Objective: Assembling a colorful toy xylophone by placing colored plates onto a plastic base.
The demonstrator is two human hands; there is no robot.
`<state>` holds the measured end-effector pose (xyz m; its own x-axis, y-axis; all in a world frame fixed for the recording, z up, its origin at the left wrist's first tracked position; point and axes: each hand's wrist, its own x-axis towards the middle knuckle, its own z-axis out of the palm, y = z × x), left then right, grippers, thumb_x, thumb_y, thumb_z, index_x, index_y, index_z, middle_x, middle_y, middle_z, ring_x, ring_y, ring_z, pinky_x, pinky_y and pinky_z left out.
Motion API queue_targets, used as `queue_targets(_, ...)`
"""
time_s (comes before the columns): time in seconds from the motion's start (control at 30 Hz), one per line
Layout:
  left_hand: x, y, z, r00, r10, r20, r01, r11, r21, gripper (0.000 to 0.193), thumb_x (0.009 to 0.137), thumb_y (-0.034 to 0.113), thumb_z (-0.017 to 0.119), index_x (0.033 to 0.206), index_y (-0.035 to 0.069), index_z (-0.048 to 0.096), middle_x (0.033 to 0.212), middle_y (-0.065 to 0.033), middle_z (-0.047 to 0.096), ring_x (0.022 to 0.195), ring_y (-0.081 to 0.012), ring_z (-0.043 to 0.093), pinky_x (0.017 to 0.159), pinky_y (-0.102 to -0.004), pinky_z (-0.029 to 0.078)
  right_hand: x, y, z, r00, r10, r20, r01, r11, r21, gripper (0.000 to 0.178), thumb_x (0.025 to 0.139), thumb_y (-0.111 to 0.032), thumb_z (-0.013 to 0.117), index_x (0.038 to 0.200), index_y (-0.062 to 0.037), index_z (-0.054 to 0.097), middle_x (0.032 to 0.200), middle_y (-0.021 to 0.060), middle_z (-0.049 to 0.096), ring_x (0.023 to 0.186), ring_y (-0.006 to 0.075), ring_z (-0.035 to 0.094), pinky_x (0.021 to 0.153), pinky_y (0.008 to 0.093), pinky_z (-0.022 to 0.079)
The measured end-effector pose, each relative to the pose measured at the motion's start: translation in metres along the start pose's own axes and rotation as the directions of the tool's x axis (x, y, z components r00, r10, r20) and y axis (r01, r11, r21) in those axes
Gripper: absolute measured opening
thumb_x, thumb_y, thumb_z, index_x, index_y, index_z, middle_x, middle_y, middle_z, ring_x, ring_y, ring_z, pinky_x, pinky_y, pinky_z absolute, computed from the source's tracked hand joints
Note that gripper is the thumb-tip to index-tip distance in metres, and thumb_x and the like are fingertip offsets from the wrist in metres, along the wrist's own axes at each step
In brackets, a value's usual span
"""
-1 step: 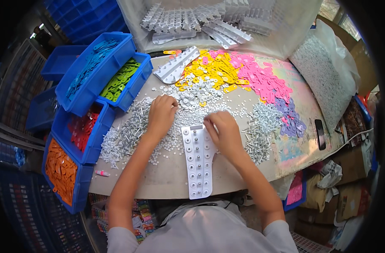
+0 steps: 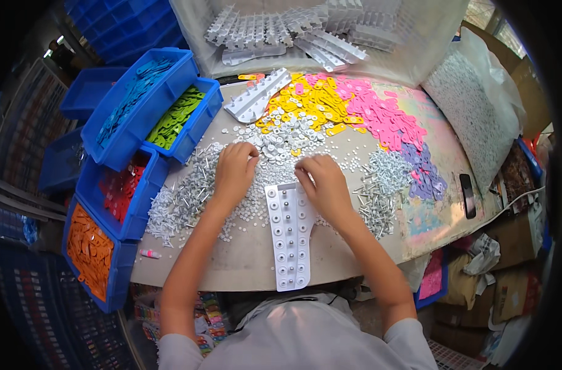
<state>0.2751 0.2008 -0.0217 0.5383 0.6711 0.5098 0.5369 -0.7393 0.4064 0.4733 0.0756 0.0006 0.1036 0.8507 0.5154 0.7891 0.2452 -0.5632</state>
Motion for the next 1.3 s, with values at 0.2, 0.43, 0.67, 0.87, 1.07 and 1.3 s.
queue_targets(0.2, -0.054, 0.054, -0.045, 0.955, -0.29, 0.066, 0.295, 0.892, -0.342, 0.017, 0.088, 0.004, 0.075, 0.105, 0.002, 0.073, 0.092, -0.0083, 0.07, 0.084, -0.0231, 0.064, 0.078, -0.0351, 0.051, 0.04, 0.043, 0.049, 0.98, 0.061, 0.189, -0.041, 0.994, -0.106, 0.01, 0.09, -0.01, 0.07, 0.097, -0.0039, 0.07, 0.091, 0.0155, 0.068, 0.094, 0.0358, 0.064, 0.083, 0.0464, 0.051)
queue_targets(0.43, -0.109, 0.079, -0.054, 0.947, -0.193, 0.255, 0.3, 0.815, -0.496, 0.012, 0.086, 0.001, 0.075, 0.098, 0.002, 0.076, 0.093, -0.0081, 0.072, 0.091, -0.0228, 0.064, 0.086, -0.0353, 0.05, 0.044, 0.047, 0.059, 0.953, 0.165, 0.253, -0.156, 0.986, -0.056, 0.011, 0.086, -0.006, 0.072, 0.094, -0.0016, 0.067, 0.088, 0.0163, 0.068, 0.093, 0.0351, 0.063, 0.082, 0.0453, 0.051)
queue_targets(0.67, -0.119, 0.089, -0.046, 0.927, -0.151, 0.342, 0.323, 0.785, -0.529, 0.01, 0.085, 0.002, 0.075, 0.095, 0.003, 0.075, 0.095, -0.0076, 0.067, 0.097, -0.0246, 0.062, 0.088, -0.0365, 0.049, 0.003, -0.004, 0.001, 0.975, 0.16, 0.155, -0.188, 0.964, 0.186, 0.011, 0.088, -0.002, 0.071, 0.098, 0.0003, 0.067, 0.092, 0.0131, 0.068, 0.091, 0.0291, 0.064, 0.085, 0.0388, 0.051)
queue_targets(0.87, -0.122, 0.09, -0.041, 0.922, -0.167, 0.35, 0.34, 0.781, -0.523, 0.009, 0.085, 0.002, 0.075, 0.094, 0.002, 0.075, 0.093, -0.008, 0.066, 0.096, -0.0243, 0.062, 0.086, -0.0351, 0.049, -0.07, -0.047, -0.044, 0.933, 0.156, 0.325, -0.226, 0.955, 0.191, 0.012, 0.09, -0.001, 0.069, 0.102, -0.0001, 0.069, 0.097, 0.0118, 0.068, 0.096, 0.0292, 0.063, 0.089, 0.0391, 0.05)
queue_targets(1.07, -0.123, 0.094, -0.038, 0.919, -0.196, 0.341, 0.358, 0.779, -0.515, 0.007, 0.088, 0.008, 0.076, 0.092, 0.003, 0.073, 0.087, -0.0071, 0.063, 0.084, -0.0241, 0.062, 0.073, -0.0359, 0.051, -0.097, -0.051, -0.04, 0.894, 0.21, 0.396, -0.297, 0.939, 0.172, 0.01, 0.091, -0.003, 0.069, 0.101, -0.0008, 0.068, 0.099, 0.0124, 0.066, 0.1, 0.0316, 0.061, 0.091, 0.0401, 0.048)
queue_targets(1.3, -0.135, 0.091, -0.03, 0.943, -0.195, 0.27, 0.305, 0.832, -0.464, 0.011, 0.084, 0.005, 0.079, 0.092, 0.002, 0.072, 0.088, -0.0075, 0.068, 0.077, -0.023, 0.063, 0.071, -0.035, 0.05, -0.101, -0.05, -0.033, 0.904, 0.247, 0.35, -0.332, 0.919, 0.211, 0.009, 0.091, -0.003, 0.07, 0.099, -0.0003, 0.067, 0.095, 0.0131, 0.064, 0.094, 0.0314, 0.061, 0.086, 0.0401, 0.049)
